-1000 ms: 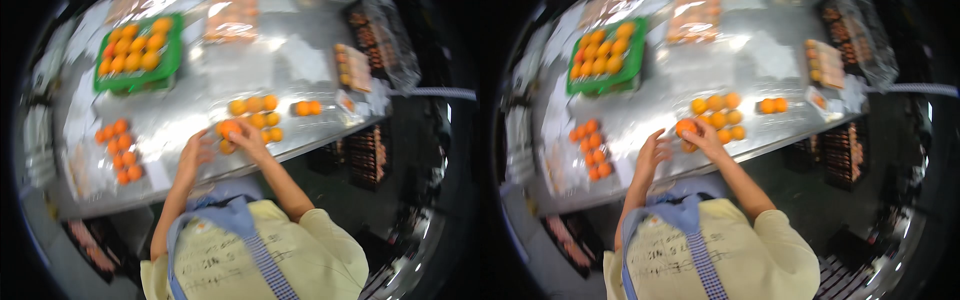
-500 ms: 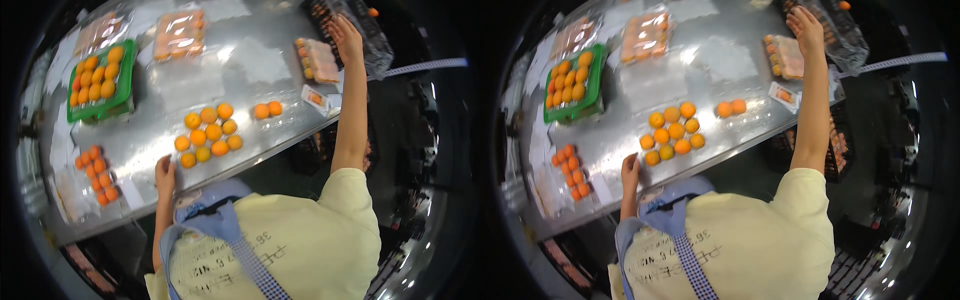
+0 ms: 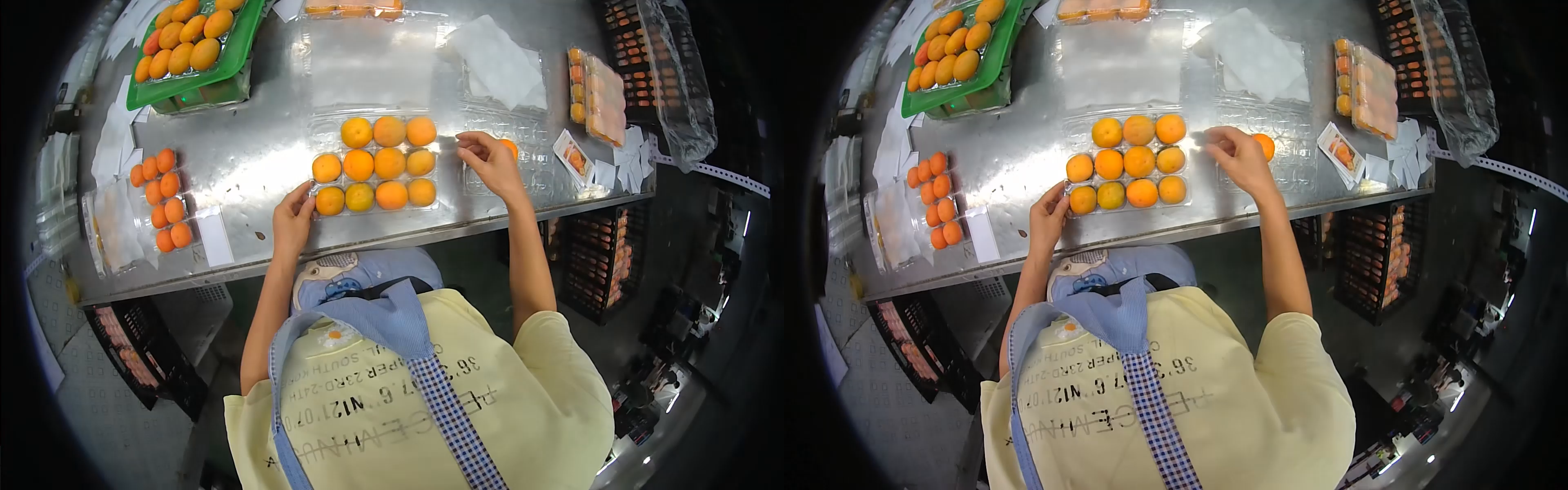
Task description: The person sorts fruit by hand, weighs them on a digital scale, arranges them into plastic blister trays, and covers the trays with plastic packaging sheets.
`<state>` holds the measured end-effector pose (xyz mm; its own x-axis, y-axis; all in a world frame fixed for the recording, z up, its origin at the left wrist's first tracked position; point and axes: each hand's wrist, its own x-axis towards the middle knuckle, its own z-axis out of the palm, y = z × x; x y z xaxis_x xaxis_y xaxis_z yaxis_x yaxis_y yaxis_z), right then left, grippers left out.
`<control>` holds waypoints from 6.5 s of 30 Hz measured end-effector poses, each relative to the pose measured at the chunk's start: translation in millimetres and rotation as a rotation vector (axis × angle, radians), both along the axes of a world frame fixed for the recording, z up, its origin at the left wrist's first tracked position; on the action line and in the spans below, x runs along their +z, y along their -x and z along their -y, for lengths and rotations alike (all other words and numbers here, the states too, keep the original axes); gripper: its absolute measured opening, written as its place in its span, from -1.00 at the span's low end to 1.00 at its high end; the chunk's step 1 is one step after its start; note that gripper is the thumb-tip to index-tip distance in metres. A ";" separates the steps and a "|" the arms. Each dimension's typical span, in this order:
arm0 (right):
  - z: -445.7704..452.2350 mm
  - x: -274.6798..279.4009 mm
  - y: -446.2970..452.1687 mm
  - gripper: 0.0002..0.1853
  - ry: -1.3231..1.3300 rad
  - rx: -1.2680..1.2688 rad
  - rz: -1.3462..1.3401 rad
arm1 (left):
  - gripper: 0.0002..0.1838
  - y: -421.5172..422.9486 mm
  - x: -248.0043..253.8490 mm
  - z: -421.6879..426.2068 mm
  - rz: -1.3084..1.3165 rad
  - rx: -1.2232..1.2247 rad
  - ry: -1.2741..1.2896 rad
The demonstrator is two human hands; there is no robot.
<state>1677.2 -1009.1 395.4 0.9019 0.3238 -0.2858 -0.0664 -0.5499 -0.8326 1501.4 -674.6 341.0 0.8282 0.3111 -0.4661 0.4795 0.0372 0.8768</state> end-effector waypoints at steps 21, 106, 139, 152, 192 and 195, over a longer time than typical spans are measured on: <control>-48.0 26.4 -39.4 -0.42 0.445 0.609 0.538 | -0.65 2.4 -2.8 9.0 -0.009 -0.055 0.074; -334.6 71.3 89.5 -0.61 -0.415 0.205 -0.274 | -0.38 -11.2 102.4 -145.8 0.088 -0.015 0.725; -145.7 78.9 -25.4 -0.64 -0.203 -0.321 0.128 | -0.48 -9.8 90.9 -102.4 -0.043 -0.058 0.785; -43.6 160.4 -83.5 -0.65 -0.266 -0.431 0.462 | -0.70 2.4 67.5 -96.6 -0.081 -0.072 0.778; -93.4 31.0 91.7 -0.63 0.461 0.238 0.563 | -0.73 21.2 62.4 -83.9 -0.220 -0.011 0.646; -95.7 33.7 103.4 -0.42 0.507 0.277 0.614 | -0.73 20.8 63.7 -83.3 -0.230 -0.028 0.642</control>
<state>1573.8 -913.3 429.0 0.8514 0.5212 0.0588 0.5101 -0.7966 -0.3245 1480.6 -591.3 404.7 0.6894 -0.1058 -0.7166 0.6595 0.5009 0.5605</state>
